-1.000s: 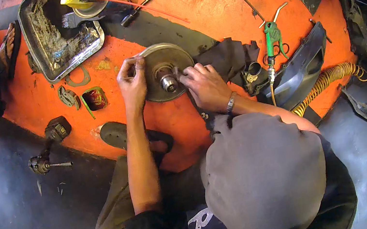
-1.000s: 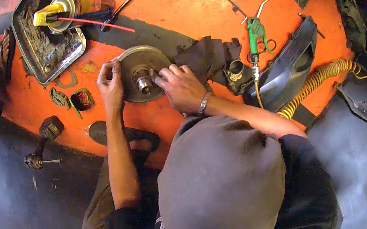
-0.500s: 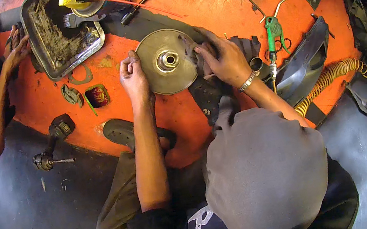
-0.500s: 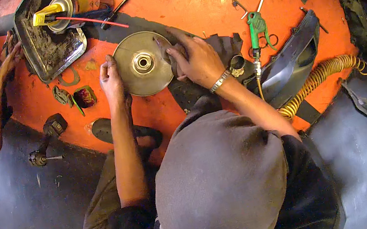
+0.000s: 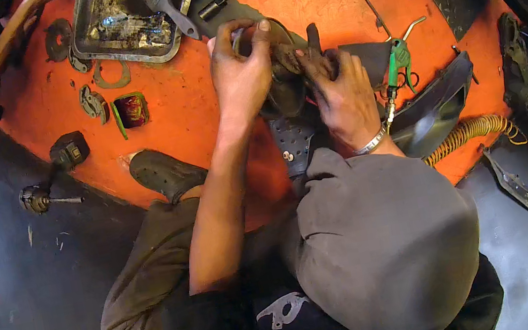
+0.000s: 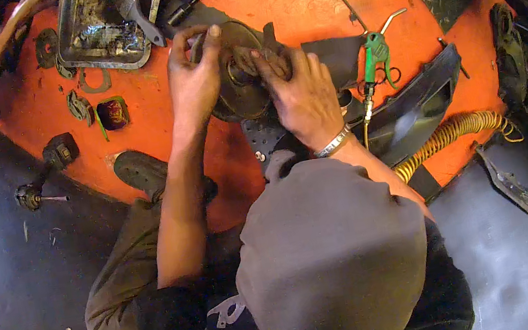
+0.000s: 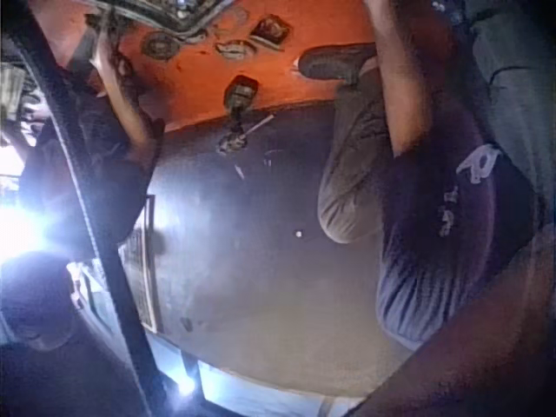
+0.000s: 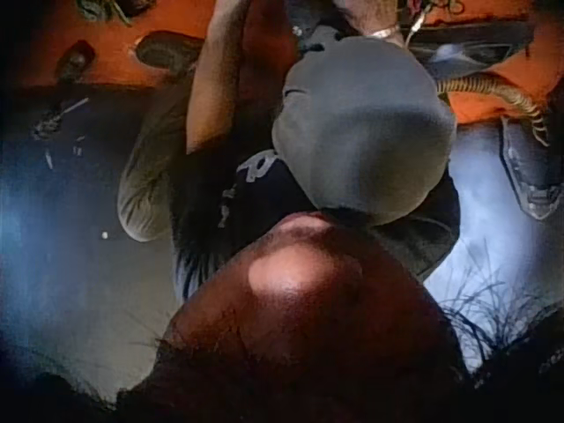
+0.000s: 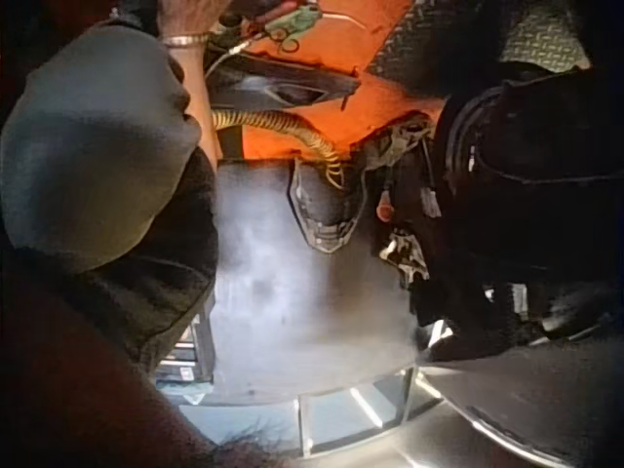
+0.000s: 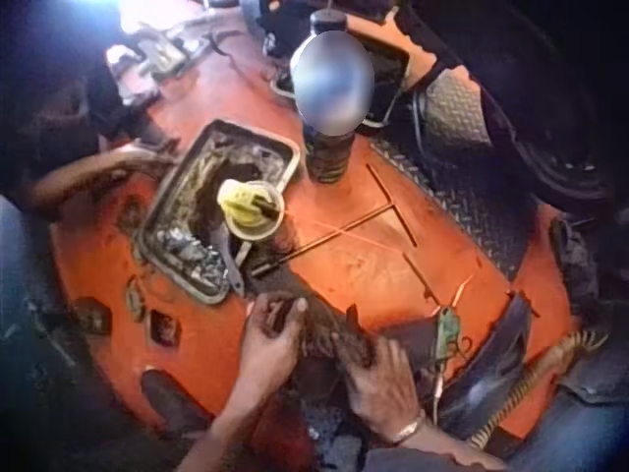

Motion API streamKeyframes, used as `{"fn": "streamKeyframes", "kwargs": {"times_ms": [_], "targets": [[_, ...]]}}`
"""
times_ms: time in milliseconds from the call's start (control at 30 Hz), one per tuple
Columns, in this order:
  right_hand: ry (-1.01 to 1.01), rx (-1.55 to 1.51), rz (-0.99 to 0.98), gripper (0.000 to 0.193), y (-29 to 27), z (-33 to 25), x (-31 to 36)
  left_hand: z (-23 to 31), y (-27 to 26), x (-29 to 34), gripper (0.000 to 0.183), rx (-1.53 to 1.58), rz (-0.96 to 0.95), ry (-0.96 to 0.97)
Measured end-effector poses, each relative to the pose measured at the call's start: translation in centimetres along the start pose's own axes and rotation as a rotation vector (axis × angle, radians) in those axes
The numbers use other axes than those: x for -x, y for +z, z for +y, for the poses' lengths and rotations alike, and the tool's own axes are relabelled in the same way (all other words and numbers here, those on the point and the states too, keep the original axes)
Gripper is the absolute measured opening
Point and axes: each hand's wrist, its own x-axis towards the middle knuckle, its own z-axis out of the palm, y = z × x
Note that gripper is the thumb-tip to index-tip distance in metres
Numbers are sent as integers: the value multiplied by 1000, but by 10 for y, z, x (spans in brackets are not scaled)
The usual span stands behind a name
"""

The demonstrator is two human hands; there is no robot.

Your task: The person cleans and reassembles motorcycle clutch components by hand. They wipe internal metal parts with a cloth, apply liquid from a bottle, and brush a component over a tray of fluid.

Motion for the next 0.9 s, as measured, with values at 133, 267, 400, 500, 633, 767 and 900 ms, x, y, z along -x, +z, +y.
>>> {"fn": "streamKeyframes", "kwargs": {"times_ms": [133,267,400,500,633,767,900], "targets": [[24,69,-4,58,7,5,19,-3,11,-5,29,43,-2,28],[92,-36,-61,45,6,15,42,-15,2,-11,29,63,19,40],[184,-389,171,42,-16,32,39,-6,10,-13,32,119,-53,-80],[59,-333,191,51,-11,2,17,-18,3,-13,39,62,-26,-95],[-43,235,-3,56,8,-4,4,-10,19,-15,46,46,-69,-85],[-62,286,-4,55,19,-7,5,1,16,-16,41,-37,-66,-78],[-172,277,-16,52,13,-8,1,-6,10,-17,40,-7,-62,-128]]}}
